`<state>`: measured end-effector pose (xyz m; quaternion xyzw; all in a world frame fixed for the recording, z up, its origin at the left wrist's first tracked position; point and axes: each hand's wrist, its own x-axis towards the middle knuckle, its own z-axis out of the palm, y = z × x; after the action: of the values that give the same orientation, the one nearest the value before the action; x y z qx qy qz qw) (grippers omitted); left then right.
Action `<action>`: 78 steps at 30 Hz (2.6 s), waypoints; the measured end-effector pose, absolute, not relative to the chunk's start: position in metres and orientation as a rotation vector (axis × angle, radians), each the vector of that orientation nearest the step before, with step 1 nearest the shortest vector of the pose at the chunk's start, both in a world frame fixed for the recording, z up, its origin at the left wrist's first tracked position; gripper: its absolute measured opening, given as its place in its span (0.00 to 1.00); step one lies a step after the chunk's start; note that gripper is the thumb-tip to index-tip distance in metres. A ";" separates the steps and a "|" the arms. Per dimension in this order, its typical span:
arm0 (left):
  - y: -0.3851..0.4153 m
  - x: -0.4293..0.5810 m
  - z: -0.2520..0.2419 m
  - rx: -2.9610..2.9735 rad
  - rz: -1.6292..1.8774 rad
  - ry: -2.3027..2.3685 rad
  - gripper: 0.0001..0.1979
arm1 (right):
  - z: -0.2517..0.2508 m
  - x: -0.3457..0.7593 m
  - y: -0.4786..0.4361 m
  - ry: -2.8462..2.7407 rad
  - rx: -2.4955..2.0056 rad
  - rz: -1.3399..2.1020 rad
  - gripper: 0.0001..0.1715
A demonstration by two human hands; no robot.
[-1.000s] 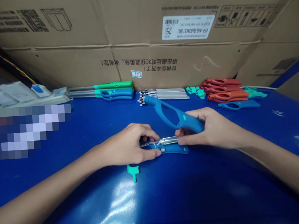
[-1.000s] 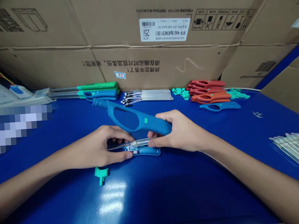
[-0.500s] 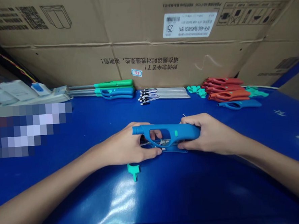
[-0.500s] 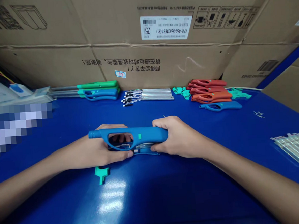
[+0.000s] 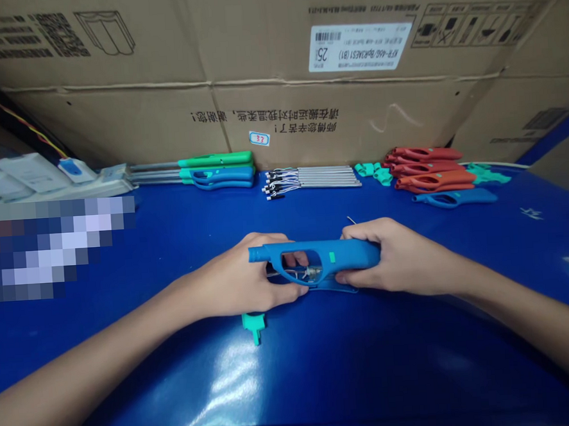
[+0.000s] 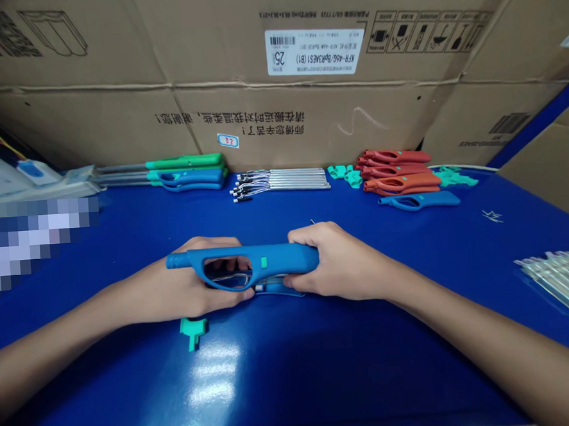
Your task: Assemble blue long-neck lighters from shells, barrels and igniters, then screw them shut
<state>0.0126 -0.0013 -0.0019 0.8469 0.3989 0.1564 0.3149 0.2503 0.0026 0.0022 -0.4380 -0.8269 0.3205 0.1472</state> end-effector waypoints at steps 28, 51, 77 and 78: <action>-0.001 0.011 0.001 2.313 0.395 0.999 0.11 | 0.004 0.251 0.005 -2.354 -1.297 0.991 0.14; -0.006 0.010 -0.003 2.402 0.350 1.042 0.10 | 0.002 0.252 0.004 -2.359 -1.288 1.008 0.12; -0.004 0.008 -0.004 2.451 0.338 1.027 0.11 | 0.003 0.250 0.005 -2.286 -1.384 0.979 0.19; -0.004 0.008 -0.004 2.447 0.334 1.026 0.11 | 0.003 0.250 0.005 -2.281 -1.386 0.981 0.20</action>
<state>0.0084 -0.0042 -0.0038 0.8901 0.3733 0.1215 0.2314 0.2497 0.0051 0.0028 -0.4820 -0.7932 0.3411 0.1487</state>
